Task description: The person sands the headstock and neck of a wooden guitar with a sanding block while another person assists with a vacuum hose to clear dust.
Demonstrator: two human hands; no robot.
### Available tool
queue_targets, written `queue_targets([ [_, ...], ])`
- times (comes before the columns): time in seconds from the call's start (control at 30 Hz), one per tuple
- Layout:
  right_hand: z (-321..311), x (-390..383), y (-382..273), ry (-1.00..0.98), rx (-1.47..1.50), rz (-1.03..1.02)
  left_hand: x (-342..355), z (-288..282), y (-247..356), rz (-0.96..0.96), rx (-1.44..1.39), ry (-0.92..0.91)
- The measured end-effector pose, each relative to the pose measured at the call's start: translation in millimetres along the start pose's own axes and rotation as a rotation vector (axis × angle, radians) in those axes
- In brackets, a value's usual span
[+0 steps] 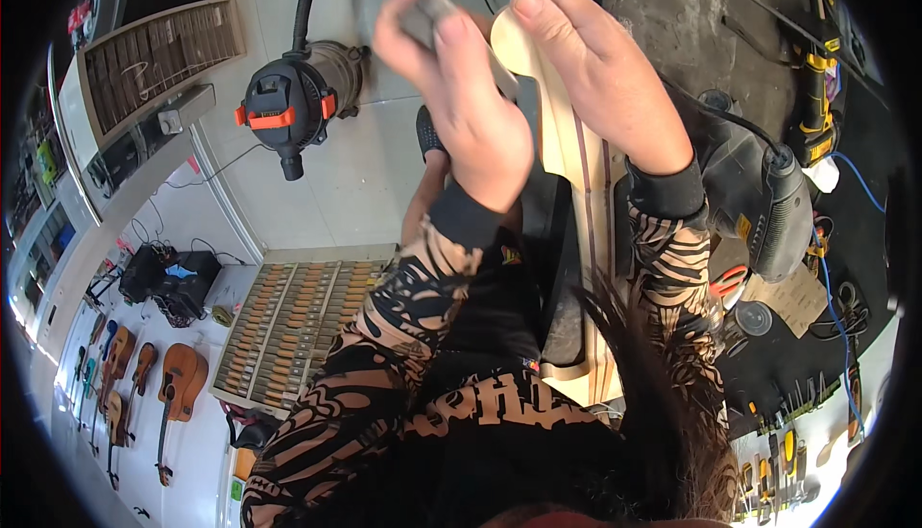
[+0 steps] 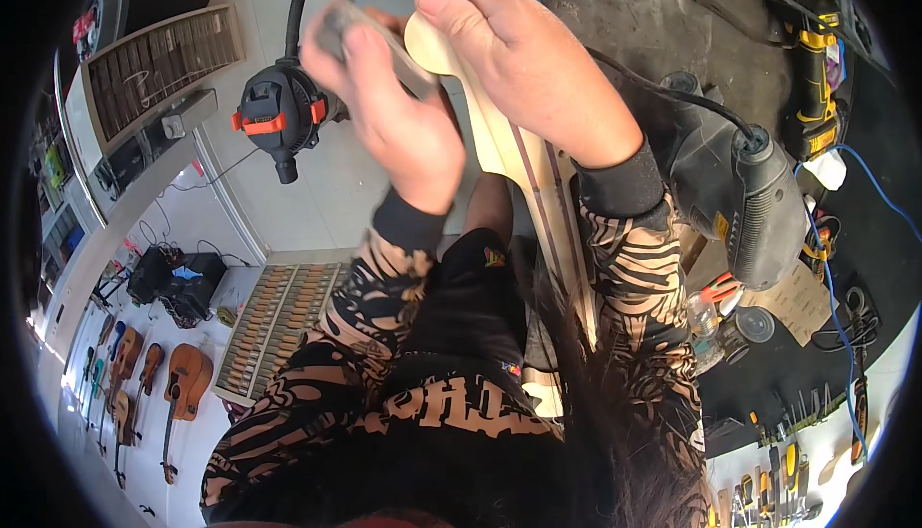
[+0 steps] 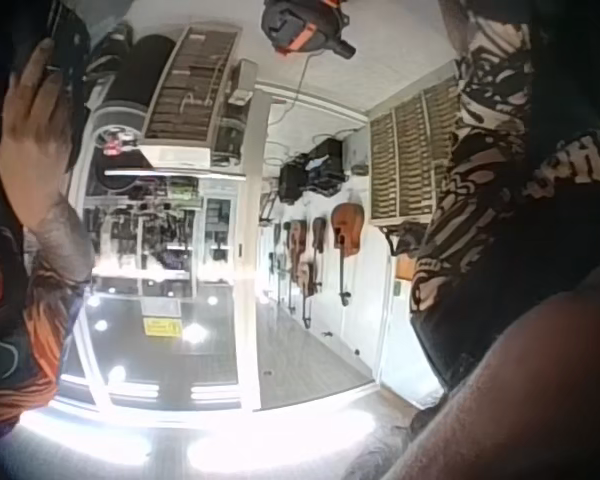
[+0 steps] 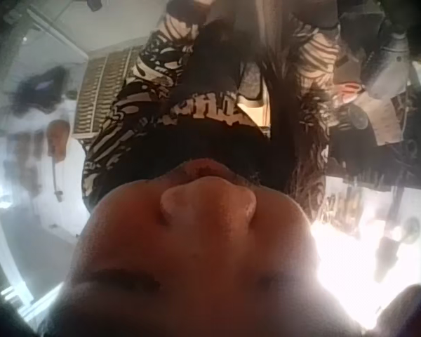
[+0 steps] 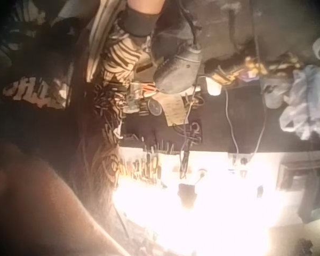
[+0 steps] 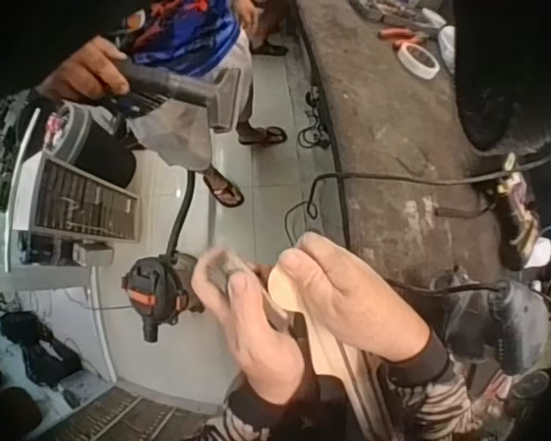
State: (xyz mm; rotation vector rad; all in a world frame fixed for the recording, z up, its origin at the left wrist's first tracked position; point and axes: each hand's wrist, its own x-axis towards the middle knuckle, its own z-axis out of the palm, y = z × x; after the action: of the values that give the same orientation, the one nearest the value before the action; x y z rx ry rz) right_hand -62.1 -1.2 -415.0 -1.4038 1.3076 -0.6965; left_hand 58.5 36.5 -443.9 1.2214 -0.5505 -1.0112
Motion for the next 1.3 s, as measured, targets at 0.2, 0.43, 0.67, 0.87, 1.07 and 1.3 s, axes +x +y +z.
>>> queue_targets([
  [0.2,-2.1,-0.7,4.9,0.012,0.022,0.007,14.1,-9.8,-8.8,0.193,0.255,-0.256],
  [0.43,-1.7,3.1,6.9,-0.019,-0.019,-0.074,2.6,-5.6,-9.9,0.019,-0.046,-0.054],
  [0.67,-5.0,5.2,7.7,-0.066,0.002,0.008,37.7,-12.7,-4.2,0.22,0.355,-0.448],
  [0.87,-8.9,5.2,5.5,-0.029,0.009,-0.055,-4.2,2.8,1.8,0.08,0.013,-0.145],
  [1.07,-11.7,5.5,6.3,-0.048,0.066,-0.036,24.6,-4.4,-0.9,0.074,0.183,-0.369],
  [1.3,-10.6,-0.6,13.8,-0.013,0.025,-0.045,17.7,-4.2,0.5,0.027,0.085,-0.315],
])
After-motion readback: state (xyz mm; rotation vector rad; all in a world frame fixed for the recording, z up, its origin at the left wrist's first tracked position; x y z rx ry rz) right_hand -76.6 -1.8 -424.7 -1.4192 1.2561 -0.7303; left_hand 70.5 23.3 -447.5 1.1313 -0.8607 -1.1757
